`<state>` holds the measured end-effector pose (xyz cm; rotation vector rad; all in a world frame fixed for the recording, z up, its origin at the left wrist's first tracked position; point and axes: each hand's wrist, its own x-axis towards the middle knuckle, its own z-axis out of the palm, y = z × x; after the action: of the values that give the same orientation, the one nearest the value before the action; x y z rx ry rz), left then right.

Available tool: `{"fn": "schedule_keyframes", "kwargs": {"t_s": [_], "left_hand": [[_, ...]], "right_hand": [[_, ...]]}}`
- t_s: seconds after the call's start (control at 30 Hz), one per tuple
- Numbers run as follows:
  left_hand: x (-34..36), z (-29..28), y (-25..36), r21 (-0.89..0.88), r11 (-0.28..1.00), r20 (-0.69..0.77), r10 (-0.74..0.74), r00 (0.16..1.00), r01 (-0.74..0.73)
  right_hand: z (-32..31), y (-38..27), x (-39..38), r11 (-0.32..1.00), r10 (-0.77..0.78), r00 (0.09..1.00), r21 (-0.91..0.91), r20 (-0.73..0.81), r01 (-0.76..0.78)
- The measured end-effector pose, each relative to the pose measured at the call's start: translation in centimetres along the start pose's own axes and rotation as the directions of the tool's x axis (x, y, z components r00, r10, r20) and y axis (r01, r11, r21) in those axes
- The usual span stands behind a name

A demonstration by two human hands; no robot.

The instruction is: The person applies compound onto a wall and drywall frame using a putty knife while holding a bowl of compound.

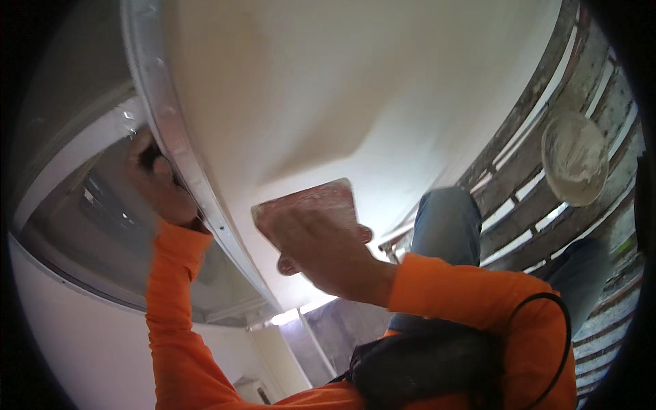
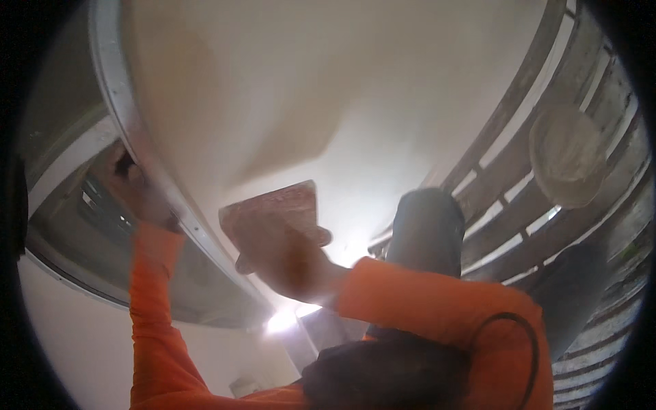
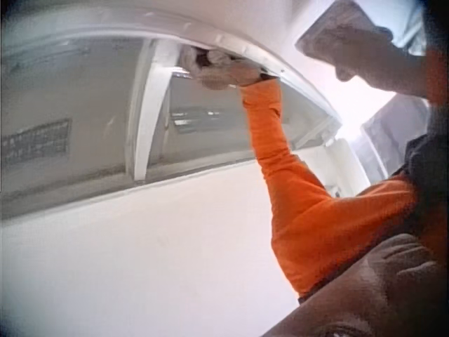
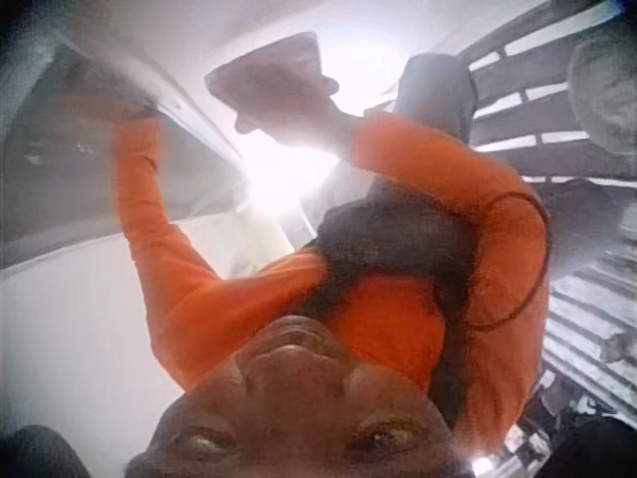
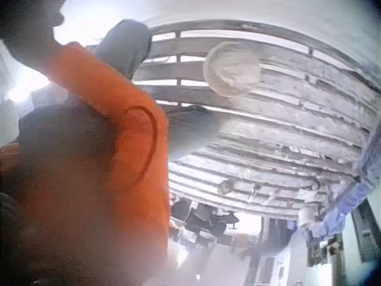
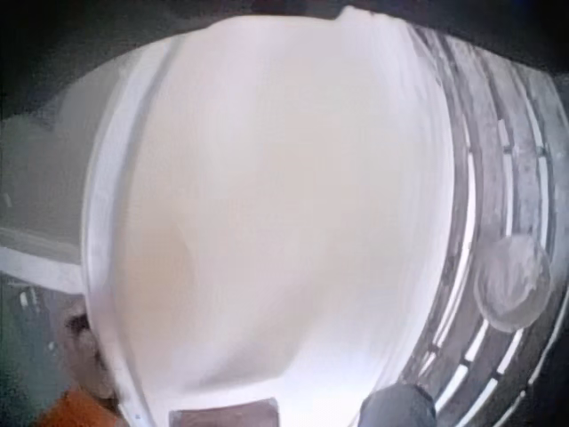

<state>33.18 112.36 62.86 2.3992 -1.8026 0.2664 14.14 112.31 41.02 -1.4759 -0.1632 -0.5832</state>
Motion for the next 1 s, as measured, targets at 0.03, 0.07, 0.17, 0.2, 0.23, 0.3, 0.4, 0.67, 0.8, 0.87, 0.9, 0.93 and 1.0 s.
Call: {"fn": "schedule_keyframes", "kwargs": {"t_s": [0.03, 0.07, 0.17, 0.2, 0.23, 0.3, 0.4, 0.67, 0.8, 0.87, 0.9, 0.93, 1.0], "left_hand": [[0.1, -0.1, -0.2, -0.002, 1.000, -0.027, 0.029, 0.999, -0.029], [-0.2, 0.1, -0.4, -0.076, 0.995, 0.004, -0.070, 0.998, 0.070], [-1.3, -0.4, 0.0, -0.114, 0.992, 0.010, -0.061, 0.998, 0.062], [-1.4, 0.0, -0.2, -0.067, 0.997, -0.004, 0.025, 1.000, -0.025], [-1.4, 0.3, -0.5, -0.016, 0.994, -0.017, 0.109, 0.994, -0.109], [-1.2, 1.0, -0.7, 0.101, 0.961, -0.024, 0.260, 0.965, -0.257], [-1.2, 1.1, 0.1, -0.086, 0.976, -0.024, 0.196, 0.980, -0.198], [-0.8, 1.3, 0.4, -0.068, 0.978, -0.007, 0.198, 0.980, -0.198], [0.4, 1.6, 0.3, -0.091, 0.968, -0.045, 0.230, 0.972, -0.233], [0.5, 0.7, -1.1, -0.076, 0.958, -0.032, 0.274, 0.961, -0.276], [0.6, 0.8, -1.1, -0.061, 0.955, -0.036, 0.288, 0.957, -0.290], [0.6, 0.9, -0.8, -0.047, 0.954, -0.031, 0.295, 0.955, -0.296], [-0.1, 1.6, -0.1, -0.095, 0.958, -0.040, 0.267, 0.963, -0.270]], "right_hand": [[-2.4, 0.5, -0.1, 0.991, 0.022, 0.999, 0.130, -0.028, -0.018], [-4.0, 0.9, -0.2, 0.997, -0.028, 0.985, 0.060, -0.171, 0.039], [-9.8, 1.4, -0.5, 0.964, -0.221, 0.813, -0.250, -0.538, 0.096], [-12.8, 1.7, 0.5, 0.919, -0.327, 0.728, -0.383, -0.603, 0.095], [-14.9, 2.0, 1.2, 0.896, -0.366, 0.715, -0.432, -0.596, 0.099], [-18.6, 2.6, 2.7, 0.877, -0.443, 0.531, -0.472, -0.722, 0.091], [-24.9, 1.7, 5.3, 0.811, -0.551, 0.414, -0.582, -0.725, 0.060], [-32.9, 0.6, 10.8, 0.716, -0.652, 0.378, -0.698, -0.657, 0.021], [-30.1, 0.6, 11.8, 0.667, -0.700, 0.420, -0.739, -0.578, 0.095], [-24.2, 0.9, 11.3, 0.731, -0.570, 0.534, -0.682, -0.624, -0.017], [-22.4, 1.1, 10.8, 0.654, -0.713, 0.415, -0.750, -0.566, 0.101], [-19.9, 2.4, 11.1, 0.616, -0.747, 0.385, -0.782, -0.543, 0.092], [-14.4, 3.2, 9.8, 0.700, -0.656, 0.493, -0.705, -0.571, 0.115]]}}
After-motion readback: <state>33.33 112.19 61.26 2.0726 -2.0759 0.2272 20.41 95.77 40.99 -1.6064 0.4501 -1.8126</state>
